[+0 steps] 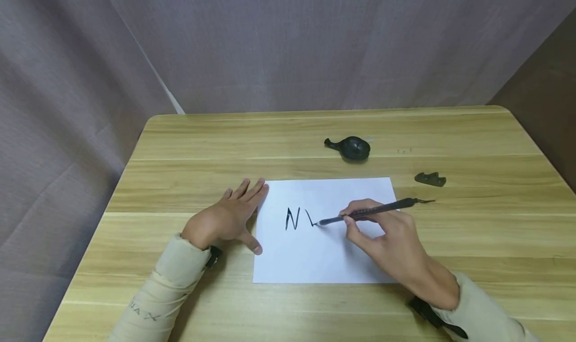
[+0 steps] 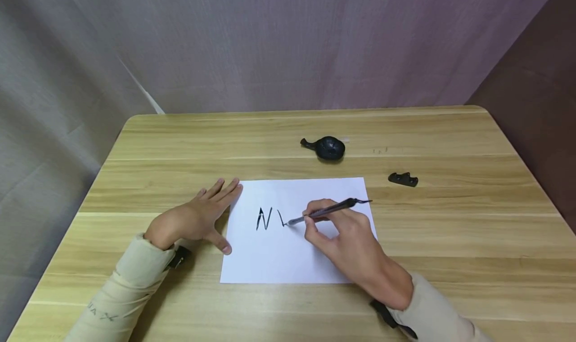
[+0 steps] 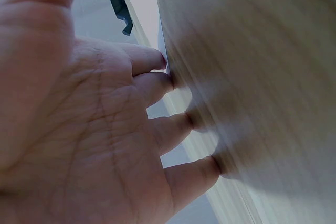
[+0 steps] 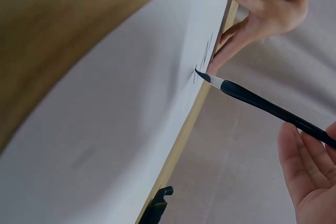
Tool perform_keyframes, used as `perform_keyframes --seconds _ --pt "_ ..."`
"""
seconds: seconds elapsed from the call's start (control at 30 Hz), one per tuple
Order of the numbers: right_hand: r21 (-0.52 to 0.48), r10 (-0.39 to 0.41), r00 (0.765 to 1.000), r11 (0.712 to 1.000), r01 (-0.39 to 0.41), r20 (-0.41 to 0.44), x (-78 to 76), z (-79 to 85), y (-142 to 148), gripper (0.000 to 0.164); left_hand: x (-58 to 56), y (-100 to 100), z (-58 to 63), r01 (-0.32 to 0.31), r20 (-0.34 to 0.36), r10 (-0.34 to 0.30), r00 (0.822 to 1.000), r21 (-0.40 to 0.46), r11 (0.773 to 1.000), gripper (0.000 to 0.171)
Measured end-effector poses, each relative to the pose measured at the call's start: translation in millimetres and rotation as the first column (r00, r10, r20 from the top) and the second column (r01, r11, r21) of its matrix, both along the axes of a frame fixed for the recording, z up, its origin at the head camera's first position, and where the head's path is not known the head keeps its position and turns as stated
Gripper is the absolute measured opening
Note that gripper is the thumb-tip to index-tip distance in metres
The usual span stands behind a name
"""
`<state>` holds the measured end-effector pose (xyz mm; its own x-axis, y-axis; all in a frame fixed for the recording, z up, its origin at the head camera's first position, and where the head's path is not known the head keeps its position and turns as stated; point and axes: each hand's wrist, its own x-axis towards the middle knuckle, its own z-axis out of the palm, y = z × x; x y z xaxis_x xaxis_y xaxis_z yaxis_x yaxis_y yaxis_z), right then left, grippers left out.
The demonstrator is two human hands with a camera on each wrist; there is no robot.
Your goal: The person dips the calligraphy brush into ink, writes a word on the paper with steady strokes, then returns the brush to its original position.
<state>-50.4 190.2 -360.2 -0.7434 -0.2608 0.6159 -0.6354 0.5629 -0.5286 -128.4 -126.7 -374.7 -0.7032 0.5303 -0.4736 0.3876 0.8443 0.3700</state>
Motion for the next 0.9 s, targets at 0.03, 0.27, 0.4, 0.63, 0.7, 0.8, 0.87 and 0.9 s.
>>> perform_keyframes --seconds 0.03,0.27,0.4,0.63,0.7,0.8,0.87,0.9 --pt "0.001 -0.008 1.000 1.000 0.008 -0.003 -1.5 -0.4 1.1 0.026 0.0 0.1 0.1 -0.001 0.001 0.001 1.000 -0.002 1.000 0.147" --pt "-0.012 -0.052 0.999 0.999 0.052 -0.007 -12.8 -4.1 7.8 0.023 0.0 1.2 2.0 -0.005 0.009 0.005 1.000 -0.007 1.000 0.146" --pt "-0.002 -0.070 0.998 0.998 0.070 -0.006 -16.5 -4.8 10.3 0.020 0.7 1.3 1.9 -0.004 0.011 0.004 1.000 -0.004 1.000 0.146" --pt "-0.039 -0.097 0.994 0.995 0.096 -0.047 -18.7 0.9 16.2 0.015 0.1 1.3 1.2 -0.002 0.019 0.002 1.000 0.000 1.000 0.146" --pt "-0.069 -0.089 0.994 0.994 0.084 -0.064 -19.5 3.6 17.4 0.016 0.2 0.8 1.2 -0.003 0.021 0.003 1.000 0.001 1.000 0.146" --pt "-0.109 -0.065 0.994 0.992 0.055 -0.092 -21.1 6.6 18.3 0.017 0.0 -0.2 1.1 -0.003 0.018 0.003 1.000 -0.003 1.000 0.145" --pt "-0.128 -0.051 0.994 0.991 0.039 -0.093 -21.3 7.8 19.0 0.018 -0.3 -0.4 0.8 -0.004 0.018 0.004 1.000 -0.004 1.000 0.145" --pt "-0.134 -0.044 0.995 0.990 0.032 -0.093 -21.4 8.2 19.4 0.018 -0.6 -0.6 0.7 -0.004 0.016 0.004 1.000 -0.002 1.000 0.145"
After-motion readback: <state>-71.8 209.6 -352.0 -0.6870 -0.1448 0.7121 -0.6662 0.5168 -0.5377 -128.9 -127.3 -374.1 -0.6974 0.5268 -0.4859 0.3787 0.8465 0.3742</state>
